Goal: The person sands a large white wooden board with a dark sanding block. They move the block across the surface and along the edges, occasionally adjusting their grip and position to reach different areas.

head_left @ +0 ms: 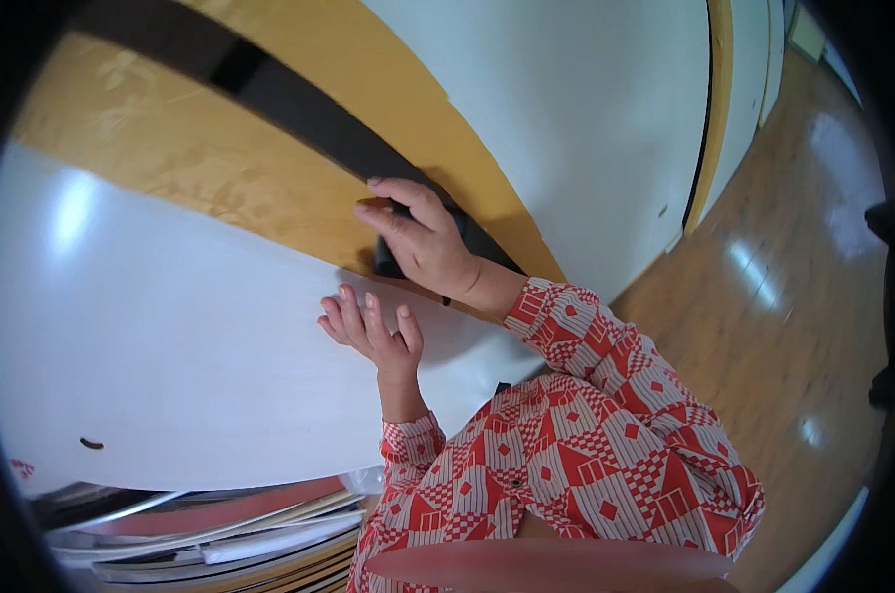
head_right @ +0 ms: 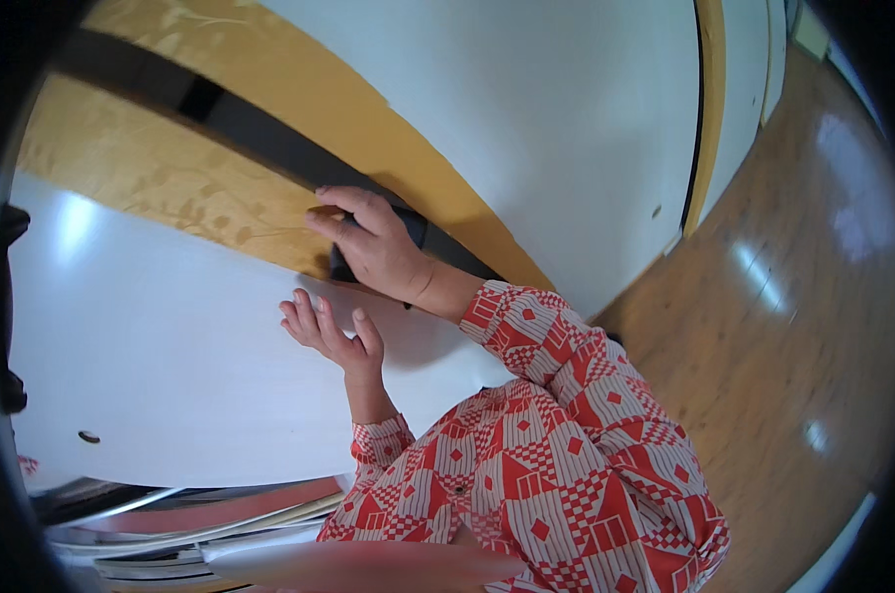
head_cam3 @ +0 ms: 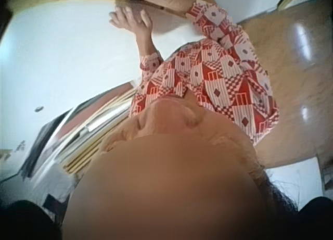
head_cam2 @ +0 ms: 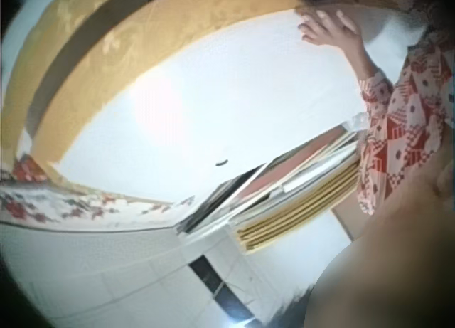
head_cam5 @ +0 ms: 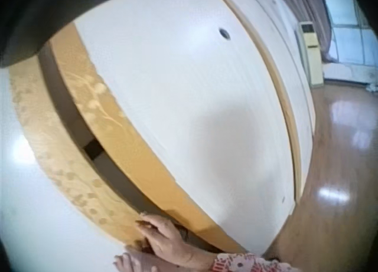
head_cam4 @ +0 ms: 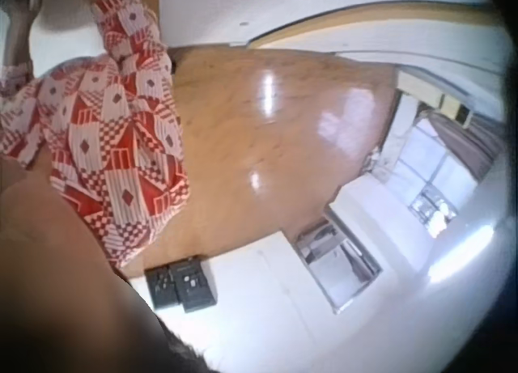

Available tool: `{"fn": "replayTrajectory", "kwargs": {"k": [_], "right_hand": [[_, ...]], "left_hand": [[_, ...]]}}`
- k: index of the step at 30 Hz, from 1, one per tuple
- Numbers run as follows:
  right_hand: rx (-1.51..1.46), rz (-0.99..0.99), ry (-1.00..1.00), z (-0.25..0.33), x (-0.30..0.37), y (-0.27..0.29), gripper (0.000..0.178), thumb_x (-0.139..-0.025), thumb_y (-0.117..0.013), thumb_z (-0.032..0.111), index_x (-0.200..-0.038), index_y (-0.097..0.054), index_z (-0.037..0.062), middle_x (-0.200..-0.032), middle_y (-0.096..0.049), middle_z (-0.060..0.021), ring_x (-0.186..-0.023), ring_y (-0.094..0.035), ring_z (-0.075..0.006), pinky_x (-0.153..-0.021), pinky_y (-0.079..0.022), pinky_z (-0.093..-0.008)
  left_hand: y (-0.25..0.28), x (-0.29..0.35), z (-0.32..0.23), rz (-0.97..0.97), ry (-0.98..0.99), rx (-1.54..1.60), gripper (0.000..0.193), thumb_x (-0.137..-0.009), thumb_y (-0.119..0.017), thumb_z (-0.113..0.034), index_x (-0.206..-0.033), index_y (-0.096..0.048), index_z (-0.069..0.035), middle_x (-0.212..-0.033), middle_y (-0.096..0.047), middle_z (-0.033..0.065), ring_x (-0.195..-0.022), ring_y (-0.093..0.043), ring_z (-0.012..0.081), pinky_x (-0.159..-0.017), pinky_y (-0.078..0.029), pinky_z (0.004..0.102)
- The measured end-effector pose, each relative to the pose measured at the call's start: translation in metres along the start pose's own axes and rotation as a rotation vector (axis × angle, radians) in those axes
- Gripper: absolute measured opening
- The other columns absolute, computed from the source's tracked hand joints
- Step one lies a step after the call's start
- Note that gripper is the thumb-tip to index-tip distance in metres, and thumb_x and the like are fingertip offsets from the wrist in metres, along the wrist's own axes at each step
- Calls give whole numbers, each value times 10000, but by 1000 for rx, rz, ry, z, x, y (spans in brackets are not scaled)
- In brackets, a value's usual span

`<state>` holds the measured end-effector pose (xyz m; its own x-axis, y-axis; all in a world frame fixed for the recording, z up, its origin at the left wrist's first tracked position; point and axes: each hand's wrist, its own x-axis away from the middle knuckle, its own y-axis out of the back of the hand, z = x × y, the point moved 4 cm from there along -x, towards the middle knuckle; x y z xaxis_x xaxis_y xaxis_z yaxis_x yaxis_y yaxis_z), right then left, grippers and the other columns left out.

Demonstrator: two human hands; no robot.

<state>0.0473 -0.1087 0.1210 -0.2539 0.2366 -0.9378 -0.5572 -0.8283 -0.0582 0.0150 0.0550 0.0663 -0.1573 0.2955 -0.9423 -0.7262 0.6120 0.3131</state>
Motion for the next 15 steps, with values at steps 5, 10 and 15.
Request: {"fn": "replayTrajectory", "kwargs": {"k": [5, 10, 15], "right_hand": [[-60, -53, 70, -12, -8, 2, 293, -869, -630, -85, -1105, -715, 68, -1259, -562, -135, -1118, -570, -313, -927, -512, -359], [-137, -34, 131, -17, -5, 1, 325, -867, -552, -63, -1155, -659, 41, -1264, -558, -163, -1109, -557, -330, -936, -497, -404], [-244, 25, 125, -16, -1, -7, 343, -858, -531, -17, -1186, -628, 9, -1293, -555, -191, -1167, -547, -368, -999, -472, -463]], "left_hand": [[-7, 2, -1, -44, 46, 54, 533, -1024, -586, -345, -1506, -464, -151, -1596, -423, 169, -1539, -266, 416, -1254, -95, 571], [-29, -7, -12, 102, 141, -178, 521, -979, -654, -441, -1406, -598, -146, -1598, -420, 149, -1542, -215, 419, -1243, -95, 578], [-27, -18, -8, 67, 262, -159, 309, -917, -741, -312, -1176, -683, -154, -1580, -436, 137, -1524, -223, 404, -1220, -128, 571]]}}
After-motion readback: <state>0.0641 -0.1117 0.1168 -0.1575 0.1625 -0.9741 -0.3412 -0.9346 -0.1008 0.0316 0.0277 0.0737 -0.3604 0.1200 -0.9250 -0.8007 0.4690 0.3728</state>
